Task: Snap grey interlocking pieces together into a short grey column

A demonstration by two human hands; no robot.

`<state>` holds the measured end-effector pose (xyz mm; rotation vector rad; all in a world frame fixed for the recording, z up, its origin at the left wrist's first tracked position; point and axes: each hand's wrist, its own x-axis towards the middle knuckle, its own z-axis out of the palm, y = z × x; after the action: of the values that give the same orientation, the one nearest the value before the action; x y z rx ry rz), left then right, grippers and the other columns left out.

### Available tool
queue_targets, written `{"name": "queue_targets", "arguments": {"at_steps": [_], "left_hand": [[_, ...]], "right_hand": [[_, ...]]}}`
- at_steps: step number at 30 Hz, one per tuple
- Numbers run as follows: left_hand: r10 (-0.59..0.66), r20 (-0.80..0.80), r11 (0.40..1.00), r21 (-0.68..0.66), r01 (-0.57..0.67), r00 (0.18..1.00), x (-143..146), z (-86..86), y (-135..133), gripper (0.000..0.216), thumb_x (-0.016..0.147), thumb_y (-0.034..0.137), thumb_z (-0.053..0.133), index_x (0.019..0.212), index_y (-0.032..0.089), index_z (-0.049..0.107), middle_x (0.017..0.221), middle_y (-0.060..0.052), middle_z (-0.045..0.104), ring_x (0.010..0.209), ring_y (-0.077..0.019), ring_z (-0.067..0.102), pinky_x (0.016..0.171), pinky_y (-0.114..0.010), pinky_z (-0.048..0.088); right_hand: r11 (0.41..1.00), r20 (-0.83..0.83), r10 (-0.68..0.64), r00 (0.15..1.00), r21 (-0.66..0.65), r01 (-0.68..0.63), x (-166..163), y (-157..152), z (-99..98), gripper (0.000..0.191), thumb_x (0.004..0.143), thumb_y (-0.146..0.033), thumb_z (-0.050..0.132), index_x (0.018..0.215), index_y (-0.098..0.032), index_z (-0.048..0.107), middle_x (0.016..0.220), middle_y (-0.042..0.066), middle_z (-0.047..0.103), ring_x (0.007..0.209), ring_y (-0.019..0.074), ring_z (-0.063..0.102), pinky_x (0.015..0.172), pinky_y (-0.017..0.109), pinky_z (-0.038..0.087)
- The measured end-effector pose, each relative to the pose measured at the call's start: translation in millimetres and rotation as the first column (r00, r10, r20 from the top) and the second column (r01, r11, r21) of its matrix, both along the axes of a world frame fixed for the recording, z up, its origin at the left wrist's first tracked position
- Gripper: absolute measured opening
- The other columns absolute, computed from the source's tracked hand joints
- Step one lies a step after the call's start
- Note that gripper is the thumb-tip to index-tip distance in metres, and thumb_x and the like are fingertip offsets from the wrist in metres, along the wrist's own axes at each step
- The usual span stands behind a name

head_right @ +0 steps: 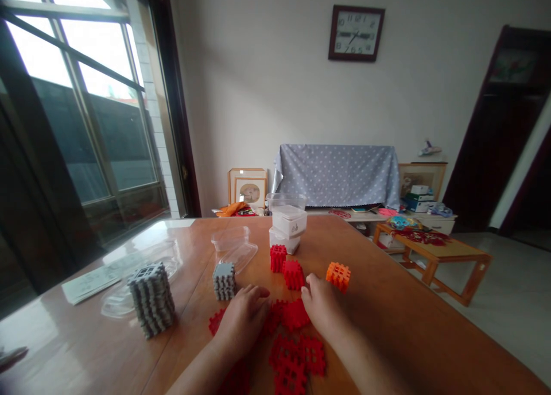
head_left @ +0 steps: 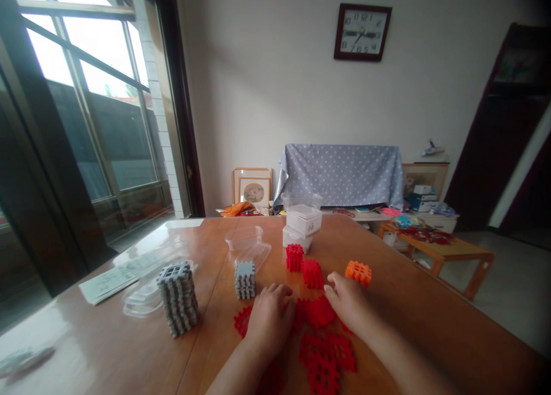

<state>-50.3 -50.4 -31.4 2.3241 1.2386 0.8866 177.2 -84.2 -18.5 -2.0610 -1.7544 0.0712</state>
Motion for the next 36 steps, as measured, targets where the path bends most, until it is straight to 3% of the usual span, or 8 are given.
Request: {"name": "queue_targets", "arguments": {"at_steps": [4, 7, 36], "left_hand": [[-0.002, -0.016, 1.000, 0.002, 0.003, 1.000, 0.6, -0.7, 1.7, 0.019, 0.095, 0.030, 0.054, 0.098, 0.022, 0.071, 0.104, -0.007, 0.071, 0.098, -0.0238, 0.063, 0.083, -0.031, 0.043], [-0.006, -0.019, 1.000, -0.004, 0.006, 1.000, 0.3, -1.0, 2.3, 0.019, 0.095, 0.030, 0.055, 0.098, 0.023, 0.071, 0.103, -0.007, 0.070, 0.098, -0.0241, 0.063, 0.083, -0.032, 0.043], [-0.008, -0.038, 1.000, -0.015, 0.008, 0.999, 0.7, -3.1, 6.9, 0.018, 0.091, 0.024, 0.054, 0.095, 0.021, 0.071, 0.097, -0.008, 0.069, 0.095, -0.0231, 0.063, 0.082, -0.030, 0.043]], "right_hand": [[0.974, 0.121, -0.132, 0.984, -0.169, 0.151, -10.6, 17.5, 9.8, 0.018, 0.095, -0.032, 0.056, 0.100, -0.019, 0.067, 0.096, 0.013, 0.077, 0.095, 0.0260, 0.073, 0.079, 0.031, 0.046], [0.960, 0.138, -0.156, 0.978, -0.211, 0.182, -16.4, 23.8, 10.8, 0.021, 0.095, -0.034, 0.057, 0.103, -0.019, 0.069, 0.099, 0.013, 0.077, 0.097, 0.0257, 0.073, 0.080, 0.031, 0.047], [0.945, 0.186, -0.231, 0.955, -0.191, 0.266, -16.5, 28.0, 3.3, 0.029, 0.098, -0.030, 0.047, 0.109, -0.018, 0.070, 0.100, 0.015, 0.078, 0.094, 0.0254, 0.074, 0.078, 0.031, 0.049]]}}
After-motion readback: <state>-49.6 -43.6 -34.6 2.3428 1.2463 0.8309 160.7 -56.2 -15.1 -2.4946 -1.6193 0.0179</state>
